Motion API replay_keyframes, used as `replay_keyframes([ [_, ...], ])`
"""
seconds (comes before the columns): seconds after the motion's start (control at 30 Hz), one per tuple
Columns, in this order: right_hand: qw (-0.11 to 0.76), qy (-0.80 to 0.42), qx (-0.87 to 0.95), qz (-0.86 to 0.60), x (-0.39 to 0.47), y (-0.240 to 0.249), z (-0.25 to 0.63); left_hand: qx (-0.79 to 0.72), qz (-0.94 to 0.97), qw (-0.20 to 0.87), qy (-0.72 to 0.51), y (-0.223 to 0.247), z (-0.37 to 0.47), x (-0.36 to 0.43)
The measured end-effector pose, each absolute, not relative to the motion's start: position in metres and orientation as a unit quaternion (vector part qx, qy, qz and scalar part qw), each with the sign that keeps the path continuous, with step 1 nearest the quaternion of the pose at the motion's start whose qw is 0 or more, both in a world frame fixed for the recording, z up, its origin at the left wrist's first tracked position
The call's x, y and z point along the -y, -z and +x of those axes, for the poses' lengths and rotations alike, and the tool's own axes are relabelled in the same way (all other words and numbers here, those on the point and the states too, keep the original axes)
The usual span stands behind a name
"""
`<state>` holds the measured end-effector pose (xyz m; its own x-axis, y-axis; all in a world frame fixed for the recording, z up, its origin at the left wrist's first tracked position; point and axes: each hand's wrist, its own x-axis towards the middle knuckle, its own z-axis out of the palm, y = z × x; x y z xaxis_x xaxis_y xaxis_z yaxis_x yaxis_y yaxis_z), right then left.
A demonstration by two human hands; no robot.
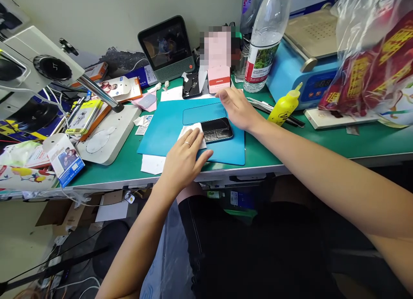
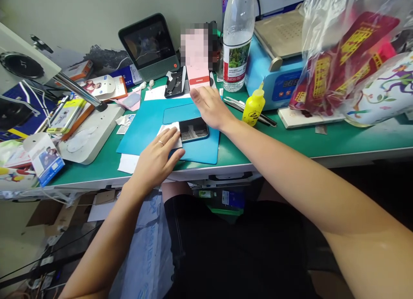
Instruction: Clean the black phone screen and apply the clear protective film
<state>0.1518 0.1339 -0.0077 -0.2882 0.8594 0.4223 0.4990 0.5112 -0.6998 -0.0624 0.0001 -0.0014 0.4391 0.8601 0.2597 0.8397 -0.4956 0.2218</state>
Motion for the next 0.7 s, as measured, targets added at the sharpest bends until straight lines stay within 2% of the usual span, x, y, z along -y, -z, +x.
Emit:
replay_keyframes([
  [0.27, 0.403, -0.227, 0.777, -0.428, -0.135, 0.008, 0.150, -0.567, 0.804, 0.011, -0.181, -0.006, -0.082, 0.002],
  [0.5, 0.415, -0.217, 0.777, -0.422, -0.134, 0.010, 0.153, -0.617, 0.778, 0.044, -0.112, 0.006, -0.026, -0.004],
  [0.7, 0.426, -0.210, 0.775, -0.416, -0.137, 0.012, 0.154, -0.534, 0.830, 0.115, -0.112, -0.010, -0.003, -0.002],
])
